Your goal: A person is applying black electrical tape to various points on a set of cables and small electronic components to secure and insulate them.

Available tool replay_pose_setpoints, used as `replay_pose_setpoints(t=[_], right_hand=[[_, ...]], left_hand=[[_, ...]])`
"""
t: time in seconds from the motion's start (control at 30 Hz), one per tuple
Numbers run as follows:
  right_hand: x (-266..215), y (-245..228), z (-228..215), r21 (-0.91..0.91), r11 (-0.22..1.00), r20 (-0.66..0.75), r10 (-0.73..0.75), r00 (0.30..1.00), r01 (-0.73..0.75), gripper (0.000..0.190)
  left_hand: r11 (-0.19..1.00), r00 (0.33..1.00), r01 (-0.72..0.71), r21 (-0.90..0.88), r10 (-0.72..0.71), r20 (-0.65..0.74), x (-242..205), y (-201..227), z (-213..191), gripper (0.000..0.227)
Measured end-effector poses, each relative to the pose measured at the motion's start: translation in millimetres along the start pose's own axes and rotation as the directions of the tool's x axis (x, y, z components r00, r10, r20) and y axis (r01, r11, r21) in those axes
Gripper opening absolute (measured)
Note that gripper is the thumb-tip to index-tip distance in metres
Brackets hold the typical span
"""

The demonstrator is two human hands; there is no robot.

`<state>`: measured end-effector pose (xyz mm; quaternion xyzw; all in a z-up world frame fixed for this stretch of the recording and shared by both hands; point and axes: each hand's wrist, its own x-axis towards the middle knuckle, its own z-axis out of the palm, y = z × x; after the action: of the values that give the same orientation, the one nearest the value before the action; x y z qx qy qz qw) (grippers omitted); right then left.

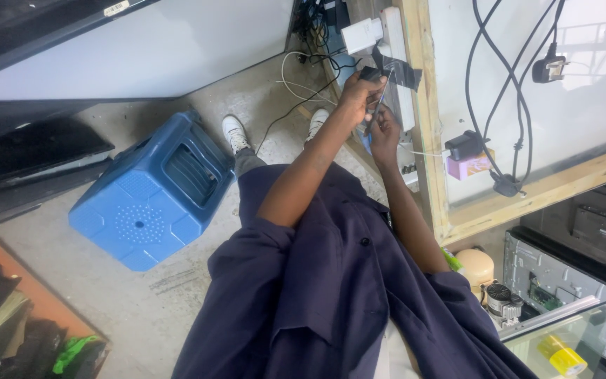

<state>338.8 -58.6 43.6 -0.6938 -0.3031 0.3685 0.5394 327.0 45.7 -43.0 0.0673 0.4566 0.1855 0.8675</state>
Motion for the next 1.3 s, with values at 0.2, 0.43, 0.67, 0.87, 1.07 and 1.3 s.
replay_pose_setpoints(t=[0.2,0.43,0.67,0.87,1.07,1.3], right_hand=[[-2,16,-5,0.039,0.999,-0.031,0.017,0.999,-0.016,0.022],[-5,-32,13,-0.125,0.99,-0.033,0.054,0.998,-0.058,0.017],[-5,-30,13,-0.073,0.994,-0.034,0.074,0.997,-0.076,0.015],[-7,-33,14,-0.082,0.995,-0.031,0.047,0.998,-0.05,0.018],[-8,-42,17,-0.118,0.992,-0.046,0.027,0.999,-0.032,0.018],[-9,-40,14,-0.136,0.989,-0.05,0.055,0.997,-0.061,0.018]], left_hand=[[0.999,1.0,0.013,0.031,-0.014,0.002,-5,6,0,0.041],[0.997,0.999,0.036,-0.069,-0.038,-0.033,-26,23,12,0.038],[1.0,0.999,-0.014,0.025,0.015,-0.035,-35,37,16,0.076],[0.994,0.998,-0.044,0.105,0.049,-0.04,-32,35,14,0.064],[0.949,0.991,-0.124,0.289,0.135,-0.018,-32,40,14,0.053],[0.917,0.958,-0.286,0.277,0.276,0.075,-14,24,5,0.046]])
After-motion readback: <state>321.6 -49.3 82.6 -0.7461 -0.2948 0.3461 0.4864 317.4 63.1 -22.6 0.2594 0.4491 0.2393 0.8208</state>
